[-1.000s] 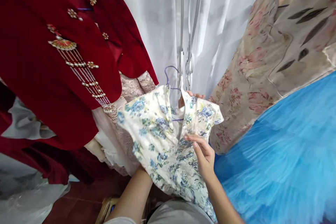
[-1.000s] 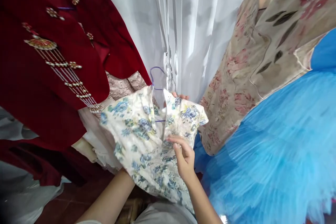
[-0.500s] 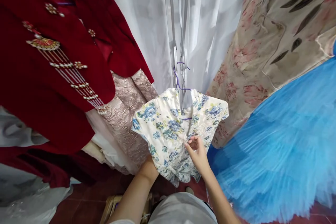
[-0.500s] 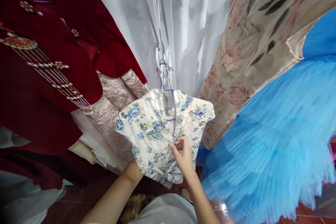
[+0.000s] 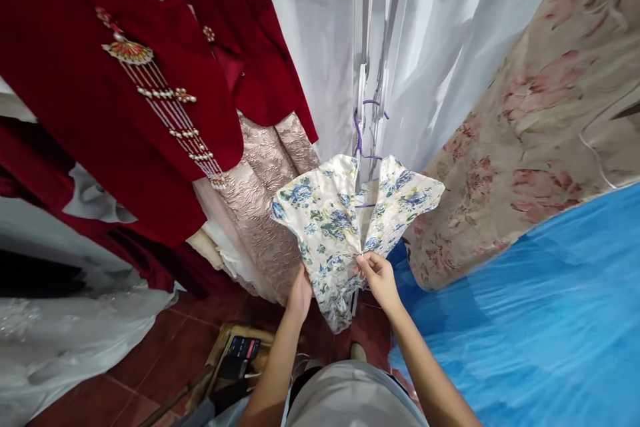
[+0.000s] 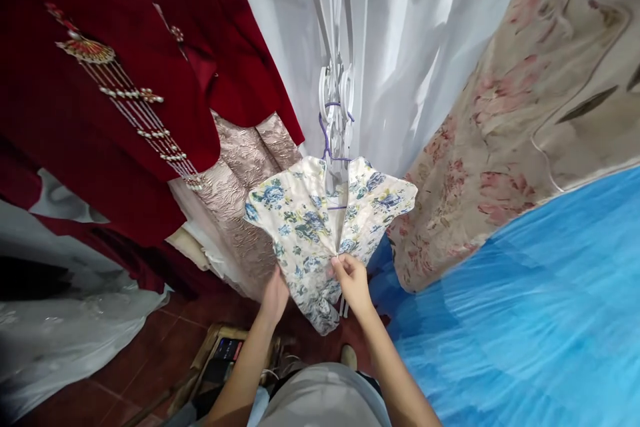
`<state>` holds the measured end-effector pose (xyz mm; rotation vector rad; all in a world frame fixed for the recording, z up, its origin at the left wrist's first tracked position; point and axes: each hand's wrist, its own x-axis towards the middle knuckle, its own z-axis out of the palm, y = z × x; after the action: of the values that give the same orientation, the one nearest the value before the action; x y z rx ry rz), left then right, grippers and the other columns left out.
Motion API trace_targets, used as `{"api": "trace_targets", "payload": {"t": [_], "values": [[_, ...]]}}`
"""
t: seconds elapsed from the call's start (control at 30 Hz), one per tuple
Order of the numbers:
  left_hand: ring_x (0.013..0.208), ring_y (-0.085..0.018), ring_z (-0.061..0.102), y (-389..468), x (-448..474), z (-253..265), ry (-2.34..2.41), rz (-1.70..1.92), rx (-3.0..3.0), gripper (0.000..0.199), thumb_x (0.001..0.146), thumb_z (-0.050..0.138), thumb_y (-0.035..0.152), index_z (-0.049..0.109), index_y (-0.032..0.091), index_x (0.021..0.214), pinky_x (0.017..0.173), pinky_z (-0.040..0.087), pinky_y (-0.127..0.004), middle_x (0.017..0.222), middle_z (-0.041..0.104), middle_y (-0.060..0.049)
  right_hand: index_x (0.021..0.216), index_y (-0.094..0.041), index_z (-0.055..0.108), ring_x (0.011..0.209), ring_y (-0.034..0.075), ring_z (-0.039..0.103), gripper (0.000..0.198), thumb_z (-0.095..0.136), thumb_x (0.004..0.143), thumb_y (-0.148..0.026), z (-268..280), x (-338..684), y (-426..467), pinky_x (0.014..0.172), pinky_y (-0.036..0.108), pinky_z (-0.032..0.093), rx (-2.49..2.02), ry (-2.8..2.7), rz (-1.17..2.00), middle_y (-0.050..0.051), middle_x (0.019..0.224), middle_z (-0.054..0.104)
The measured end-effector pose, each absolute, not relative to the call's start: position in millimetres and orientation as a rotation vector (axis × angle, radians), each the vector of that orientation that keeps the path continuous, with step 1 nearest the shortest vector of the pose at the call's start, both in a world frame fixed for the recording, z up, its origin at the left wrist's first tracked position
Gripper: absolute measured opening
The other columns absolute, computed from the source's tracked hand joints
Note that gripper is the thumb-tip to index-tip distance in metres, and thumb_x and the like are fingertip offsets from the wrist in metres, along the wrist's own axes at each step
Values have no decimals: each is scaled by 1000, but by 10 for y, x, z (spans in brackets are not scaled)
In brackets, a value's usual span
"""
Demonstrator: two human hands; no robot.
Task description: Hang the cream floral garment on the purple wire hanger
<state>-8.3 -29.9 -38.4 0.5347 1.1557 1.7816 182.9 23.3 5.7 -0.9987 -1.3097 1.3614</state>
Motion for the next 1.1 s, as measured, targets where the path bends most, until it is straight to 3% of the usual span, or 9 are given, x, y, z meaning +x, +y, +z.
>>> {"api": "trace_targets", "payload": {"t": [0.07,0.13,0.23,0.3,0.53,0.67,0.83,1.0,1.1], "values": [[125,-28,57,-389,-65,-429,1520,1920,754,43,89,66,53,64,22,118,108,45,-42,127,64,-11,66,-20,59,52,14,50,44,68,85,-59,70,1832,212,54,27,41,-997,-1287,1380,2,60,66],[120,-27,59,-428,63,-449,1736,1832,1161,30,90,65,42,64,23,113,106,45,-41,121,65,-9,64,-20,62,50,13,48,43,69,85,-56,79,1817,172,52,27,39,-1004,-1304,1395,1,58,64],[111,-25,63,-317,388,-438,1583,1508,1602,23,90,58,24,62,21,113,100,49,-40,113,67,-10,60,-19,63,44,12,41,42,70,84,-53,109,1767,79,48,26,34,-1015,-1310,1417,-2,49,56],[103,-24,64,-173,576,-417,1534,1496,1665,26,88,52,18,60,20,112,93,52,-38,108,66,-10,59,-19,63,42,12,40,42,70,84,-52,143,1740,18,47,27,32,-1008,-1289,1430,-2,47,55],[87,-24,65,7,627,-418,1475,1349,1861,13,92,49,26,61,21,92,81,51,-36,88,68,-8,58,-18,66,42,11,36,39,70,83,-47,410,1753,108,44,26,26,-1034,-1120,1353,-1,46,56],[87,-24,66,-73,518,-424,1425,1282,1946,15,95,48,26,61,22,91,80,50,-35,89,70,-8,70,-16,74,39,10,33,34,72,82,-48,883,1654,401,41,27,24,-991,-1088,1224,-1,45,57],[84,-25,63,-99,555,-440,1321,1195,2056,16,96,48,27,59,23,85,78,49,-37,84,67,-8,67,-16,74,37,8,29,37,73,81,-50,1574,1514,808,39,26,21,-883,-1123,1049,-1,45,57],[92,-25,63,-32,491,-402,1167,1162,2053,14,96,51,27,63,22,91,84,52,-38,92,67,-8,66,-16,73,39,8,31,34,73,82,-46,1787,1526,907,40,25,21,-838,-1140,958,-1,47,57],[109,-24,62,180,315,12,1106,1335,2076,25,101,45,29,64,22,116,94,52,-38,112,65,-11,73,-16,75,38,9,33,36,72,82,-51,1703,1551,817,40,25,23,-870,-1170,922,-2,46,57]]}}
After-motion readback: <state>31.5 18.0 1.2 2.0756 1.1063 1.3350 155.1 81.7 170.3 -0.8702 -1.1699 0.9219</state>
